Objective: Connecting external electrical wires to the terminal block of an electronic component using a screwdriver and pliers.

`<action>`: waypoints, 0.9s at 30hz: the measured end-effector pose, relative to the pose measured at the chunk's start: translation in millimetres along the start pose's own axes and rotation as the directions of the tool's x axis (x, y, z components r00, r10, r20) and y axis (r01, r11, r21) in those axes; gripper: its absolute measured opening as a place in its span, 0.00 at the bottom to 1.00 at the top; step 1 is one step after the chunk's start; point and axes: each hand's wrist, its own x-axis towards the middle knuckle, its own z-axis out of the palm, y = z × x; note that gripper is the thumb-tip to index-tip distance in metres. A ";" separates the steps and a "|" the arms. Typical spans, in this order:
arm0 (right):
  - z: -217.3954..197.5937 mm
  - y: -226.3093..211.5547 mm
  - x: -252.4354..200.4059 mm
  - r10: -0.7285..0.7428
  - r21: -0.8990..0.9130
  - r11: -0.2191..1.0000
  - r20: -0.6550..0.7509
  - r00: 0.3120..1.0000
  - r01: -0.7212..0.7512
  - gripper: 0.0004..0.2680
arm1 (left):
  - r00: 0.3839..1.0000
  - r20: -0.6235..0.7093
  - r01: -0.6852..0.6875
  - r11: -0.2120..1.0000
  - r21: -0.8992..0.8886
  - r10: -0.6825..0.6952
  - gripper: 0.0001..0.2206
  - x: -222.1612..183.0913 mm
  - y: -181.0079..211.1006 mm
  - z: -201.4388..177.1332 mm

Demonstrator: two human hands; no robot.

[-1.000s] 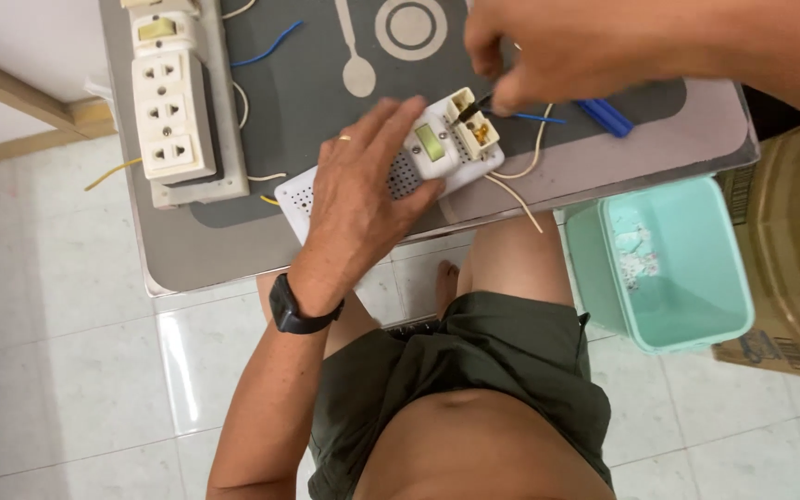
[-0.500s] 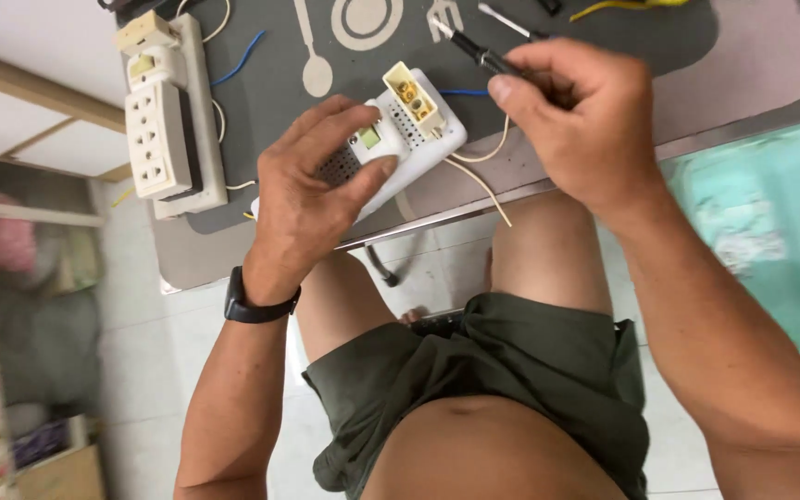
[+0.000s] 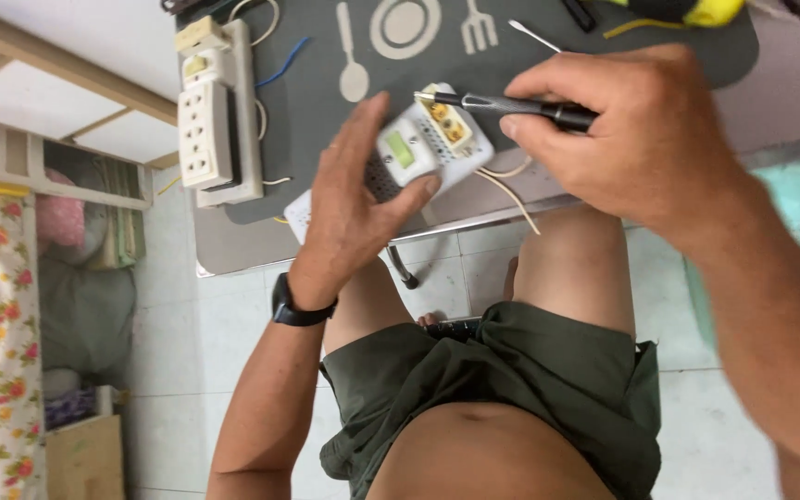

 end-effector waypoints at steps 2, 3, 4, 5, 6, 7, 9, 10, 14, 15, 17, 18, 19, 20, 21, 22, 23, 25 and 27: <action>-7.3 -6.5 17.5 -0.094 -0.122 0.988 0.032 0.995 0.097 0.03 | 1.000 -0.021 0.015 0.997 -0.076 -0.017 0.34 1.1 0.4 -1.4; -9.7 -9.7 26.7 -0.102 -0.235 0.963 0.137 0.985 0.133 0.02 | 0.995 -0.003 0.095 0.995 -0.038 -0.095 0.33 -0.2 -1.3 -0.3; -11.6 -13.0 35.8 -0.100 -0.341 0.923 0.239 0.966 0.180 0.03 | 0.985 0.014 0.174 0.985 0.000 -0.174 0.32 -1.4 -3.1 1.0; -13.8 -14.3 41.6 -0.108 -0.342 0.919 0.256 0.961 0.194 0.03 | 0.983 0.002 0.183 0.983 -0.013 -0.183 0.32 -2.0 -3.4 0.6; -15.9 -15.5 47.4 -0.146 -0.475 0.831 0.315 0.938 0.289 0.06 | 0.990 -0.034 0.136 0.990 -0.024 -0.137 0.30 -2.4 -3.6 0.3; -17.1 -16.6 52.3 -0.174 -0.587 0.716 0.374 0.911 0.377 0.09 | 0.994 -0.068 0.088 0.996 -0.031 -0.090 0.28 -3.1 -4.3 -0.1; -16.5 -20.8 60.0 -0.139 -0.604 0.692 0.427 0.894 0.396 0.11 | 0.992 -0.097 0.083 0.996 -0.029 -0.086 0.27 -5.0 -5.8 -0.3; -16.5 -21.8 62.9 -0.098 -0.623 0.671 0.464 0.881 0.402 0.14 | 0.990 -0.118 0.071 0.997 -0.017 -0.073 0.27 -5.2 -6.4 0.6; -10.8 -20.8 68.1 -0.036 -0.603 0.698 0.509 0.860 0.387 0.16 | 0.992 -0.121 0.042 0.999 -0.003 -0.042 0.27 -6.0 -11.2 1.9; -9.9 -19.2 68.4 -0.057 -0.611 0.669 0.527 0.848 0.425 0.15 | 0.992 -0.118 0.044 0.999 0.004 -0.043 0.28 -6.2 -11.6 1.8; -10.0 -16.4 68.2 -0.075 -0.617 0.636 0.548 0.833 0.463 0.14 | 0.992 -0.115 0.047 0.999 0.007 -0.046 0.28 -6.2 -12.6 2.3; -11.0 -15.5 67.9 -0.099 -0.609 0.669 0.494 0.864 0.425 0.10 | 0.993 -0.106 0.053 0.998 0.018 -0.051 0.28 -6.0 -13.3 2.6; -12.2 -14.6 67.6 -0.121 -0.598 0.701 0.436 0.892 0.388 0.06 | 0.994 -0.099 0.058 0.998 0.028 -0.055 0.28 -5.7 -13.8 2.9; -12.0 -16.2 69.3 -0.120 -0.599 0.699 0.439 0.891 0.390 0.06 | 0.993 -0.100 0.058 0.998 0.025 -0.055 0.28 -6.1 -14.1 2.6; -12.2 -17.9 70.9 -0.083 -0.604 0.682 0.496 0.864 0.413 0.12 | 0.993 -0.101 0.056 0.998 0.018 -0.054 0.28 -6.1 -14.2 2.6; -12.6 -19.6 72.5 -0.044 -0.607 0.664 0.551 0.834 0.436 0.19 | 0.993 -0.103 0.053 0.999 0.012 -0.052 0.29 -6.1 -14.1 2.7; -12.3 -19.9 73.6 -0.042 -0.608 0.662 0.552 0.832 0.438 0.19 | 0.993 -0.104 0.053 0.999 0.008 -0.052 0.29 -6.1 -14.4 2.9; -11.7 -20.6 75.9 -0.040 -0.644 0.582 0.587 0.808 0.497 0.15 | 0.994 -0.085 0.074 0.997 -0.002 -0.074 0.29 -6.3 -15.0 3.2; -11.1 -23.4 82.7 -0.007 -0.646 0.554 0.628 0.778 0.525 0.14 | 0.994 -0.078 0.080 0.997 -0.008 -0.080 0.29 -5.7 -14.7 2.2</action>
